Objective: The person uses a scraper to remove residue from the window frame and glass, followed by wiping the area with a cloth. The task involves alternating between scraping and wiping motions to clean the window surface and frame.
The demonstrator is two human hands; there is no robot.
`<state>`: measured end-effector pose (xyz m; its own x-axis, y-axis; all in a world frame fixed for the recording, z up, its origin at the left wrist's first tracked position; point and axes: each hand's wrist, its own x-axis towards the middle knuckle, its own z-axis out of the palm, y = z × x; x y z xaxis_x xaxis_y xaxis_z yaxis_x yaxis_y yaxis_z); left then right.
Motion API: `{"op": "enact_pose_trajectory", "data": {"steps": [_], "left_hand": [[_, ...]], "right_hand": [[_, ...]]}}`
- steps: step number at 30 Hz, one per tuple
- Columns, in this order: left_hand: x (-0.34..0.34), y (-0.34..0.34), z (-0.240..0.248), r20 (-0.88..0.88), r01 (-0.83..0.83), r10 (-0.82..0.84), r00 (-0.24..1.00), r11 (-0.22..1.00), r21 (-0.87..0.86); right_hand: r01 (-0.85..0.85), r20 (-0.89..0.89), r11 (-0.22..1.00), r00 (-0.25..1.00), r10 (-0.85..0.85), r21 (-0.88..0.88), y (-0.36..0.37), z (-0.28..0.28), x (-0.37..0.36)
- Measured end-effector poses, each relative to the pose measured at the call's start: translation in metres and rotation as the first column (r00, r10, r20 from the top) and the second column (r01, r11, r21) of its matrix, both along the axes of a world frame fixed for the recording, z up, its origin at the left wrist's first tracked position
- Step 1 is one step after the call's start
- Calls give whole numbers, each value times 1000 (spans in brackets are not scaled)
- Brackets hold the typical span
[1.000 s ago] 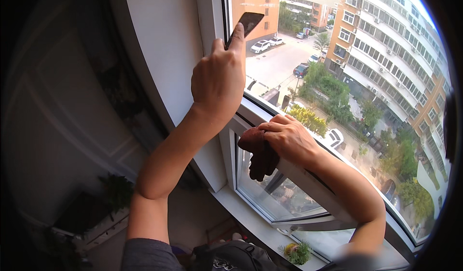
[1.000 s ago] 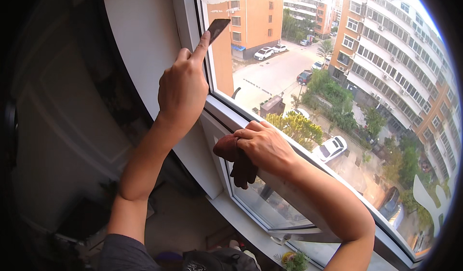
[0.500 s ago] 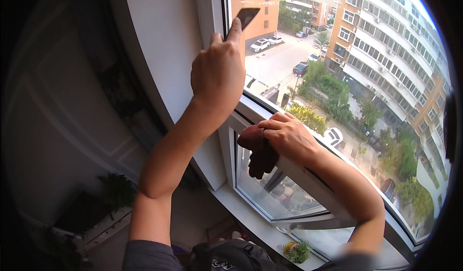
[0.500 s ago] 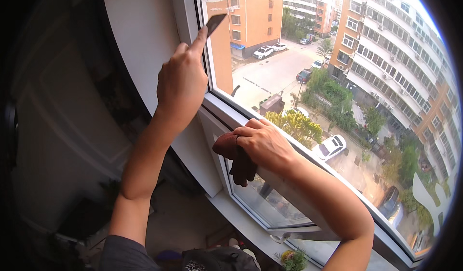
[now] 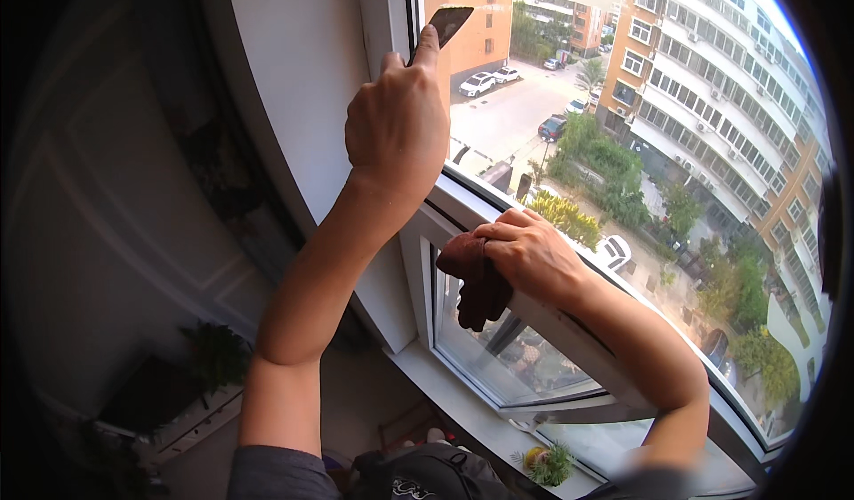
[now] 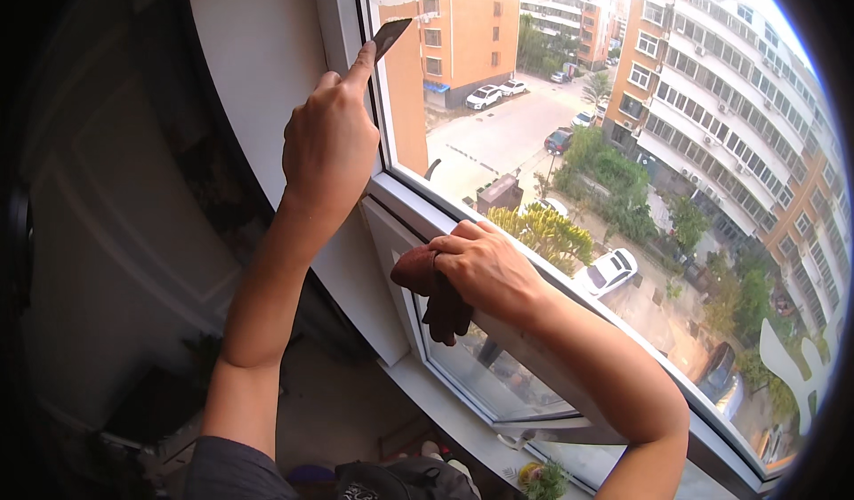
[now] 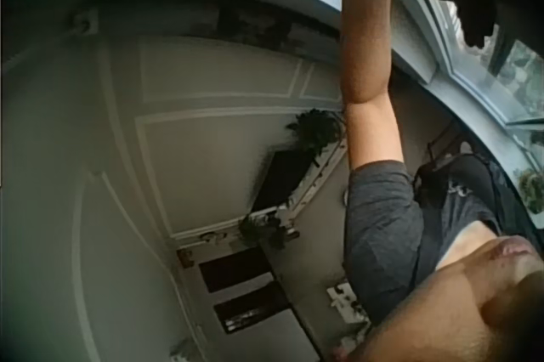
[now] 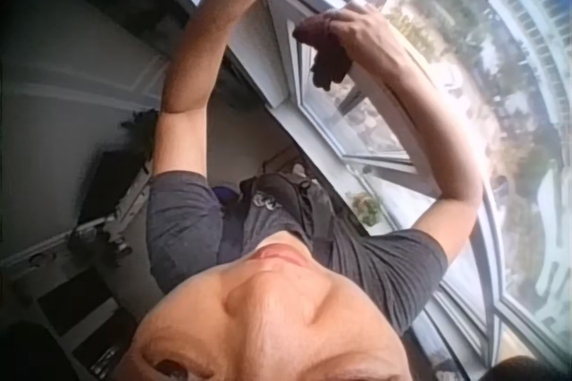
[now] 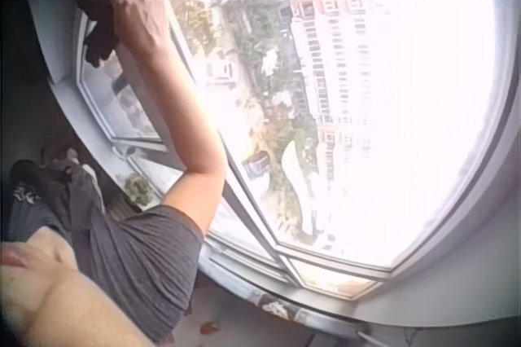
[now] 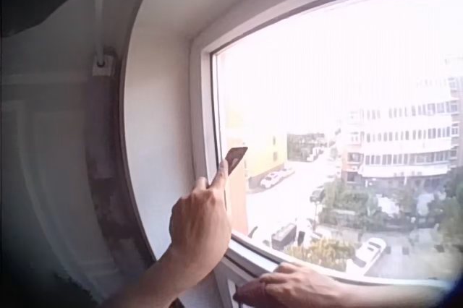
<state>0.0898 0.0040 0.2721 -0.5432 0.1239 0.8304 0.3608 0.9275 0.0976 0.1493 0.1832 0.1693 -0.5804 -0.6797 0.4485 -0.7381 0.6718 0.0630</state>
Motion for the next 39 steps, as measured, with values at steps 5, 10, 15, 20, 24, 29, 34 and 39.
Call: {"op": "enact_pose_trajectory", "data": {"steps": [5,10,15,20,24,29,34,39], "left_hand": [[14,7,-4,44,-27,29,999,999,-48],[7,3,3,18,-8,8,1000,999,-37],[13,3,6,42,-2,6,999,997,-80],[11,5,3,31,8,-6,999,999,-50],[11,6,4,11,-9,9,1000,999,-31],[15,8,1,22,14,-14,1000,1000,-19],[5,2,8,18,23,-23,1000,1000,13],[16,7,-2,46,14,-10,999,996,-93]], "right_hand": [[-10,-22,1000,1000,10,-22,2,-7,-3],[-8,-1,1000,1000,7,-26,-1,0,0],[-10,-20,1000,1000,9,-20,1,-6,-2],[-6,-20,1000,1000,5,-23,0,-4,-2],[-11,-2,1000,1000,11,-26,-1,-2,-2],[9,-1,1000,1000,-9,-12,0,-4,-2],[1,17,1000,1000,-1,-15,-6,1,2],[2,-2,1000,1000,-2,-13,0,-4,-2]]}}
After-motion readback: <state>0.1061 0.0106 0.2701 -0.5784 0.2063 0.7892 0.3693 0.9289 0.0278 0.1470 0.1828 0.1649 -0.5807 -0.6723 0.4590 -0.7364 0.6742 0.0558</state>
